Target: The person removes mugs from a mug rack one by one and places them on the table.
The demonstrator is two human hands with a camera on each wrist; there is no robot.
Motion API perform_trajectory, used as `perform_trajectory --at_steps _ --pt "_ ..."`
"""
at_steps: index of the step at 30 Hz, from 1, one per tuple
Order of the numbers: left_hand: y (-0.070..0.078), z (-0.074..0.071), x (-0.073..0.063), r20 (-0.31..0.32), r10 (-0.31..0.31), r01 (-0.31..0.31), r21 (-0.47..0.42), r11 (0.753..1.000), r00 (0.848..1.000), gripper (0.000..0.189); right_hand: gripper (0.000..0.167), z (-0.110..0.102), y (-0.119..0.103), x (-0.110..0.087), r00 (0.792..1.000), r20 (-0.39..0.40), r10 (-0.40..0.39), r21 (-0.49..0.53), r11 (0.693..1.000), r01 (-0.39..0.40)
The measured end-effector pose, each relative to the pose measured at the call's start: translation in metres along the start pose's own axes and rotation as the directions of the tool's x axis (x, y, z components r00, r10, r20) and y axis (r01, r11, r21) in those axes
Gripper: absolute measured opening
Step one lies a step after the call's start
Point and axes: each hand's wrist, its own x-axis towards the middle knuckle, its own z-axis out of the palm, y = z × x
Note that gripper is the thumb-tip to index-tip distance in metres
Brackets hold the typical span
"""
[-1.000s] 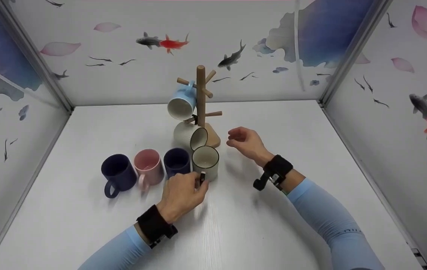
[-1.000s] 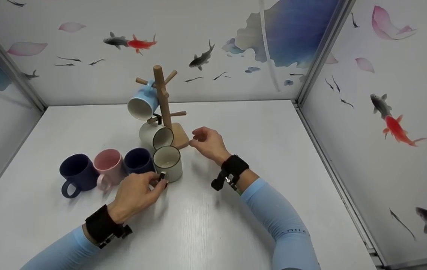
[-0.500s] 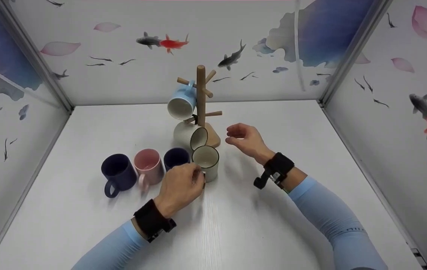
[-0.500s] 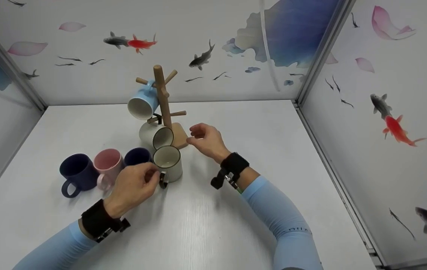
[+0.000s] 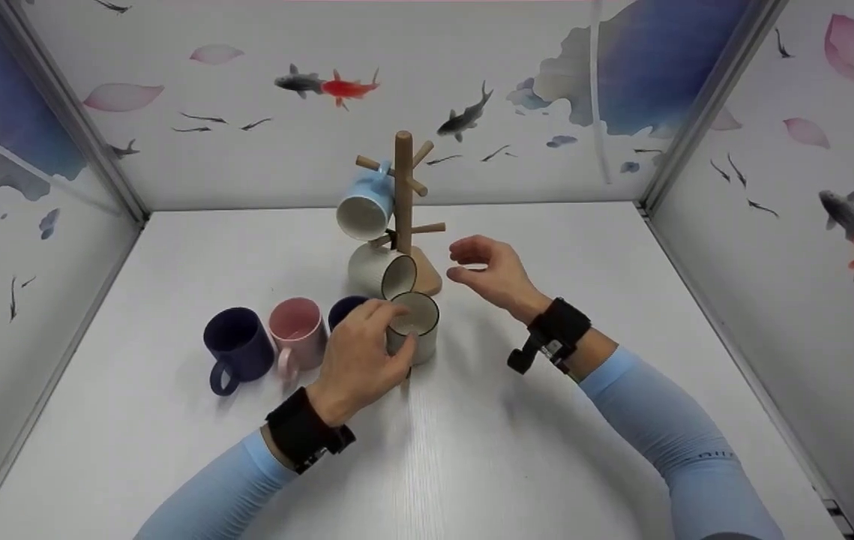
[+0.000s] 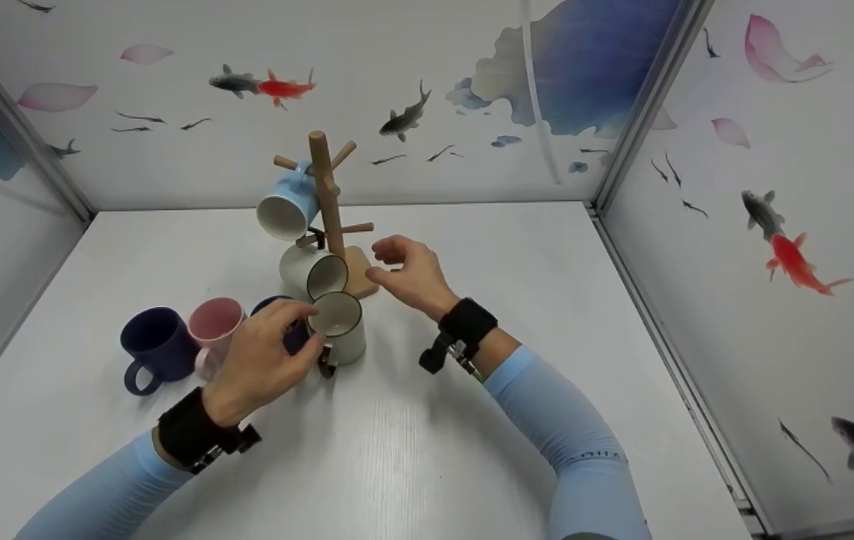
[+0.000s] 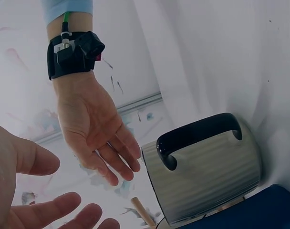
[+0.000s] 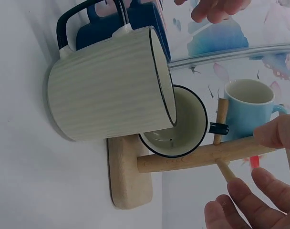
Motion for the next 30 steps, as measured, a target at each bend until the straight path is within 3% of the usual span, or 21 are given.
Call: perform_trajectory --at_steps 7,13,22,30 --pt "0.002 -0.009 0.016 -0.010 0.011 -0.011 0.018 1.000 1.000 0.029 0.043 -0.005 -0.015 -0.001 0.998 -0.016 -0.062 0.000 0.998 0.062" --pt "0.002 -0.017 0.040 0.005 0.031 -0.031 0.022 0.999 0.999 0.030 0.045 -0.004 -0.030 0.003 0.993 -0.021 -0.117 -0.005 0.993 0.117" --pt "-0.010 -0.030 0.090 -0.003 -0.009 0.009 -0.047 0.999 1.000 0.028 0.049 -0.001 -0.050 0.014 0.980 -0.078 -0.184 -0.047 0.982 0.181" --pt "-0.030 -0.049 0.142 -0.013 -0.120 0.120 -0.042 0.992 0.993 0.036 0.048 0.000 -0.069 0.025 0.961 -0.144 -0.237 -0.060 0.971 0.230"
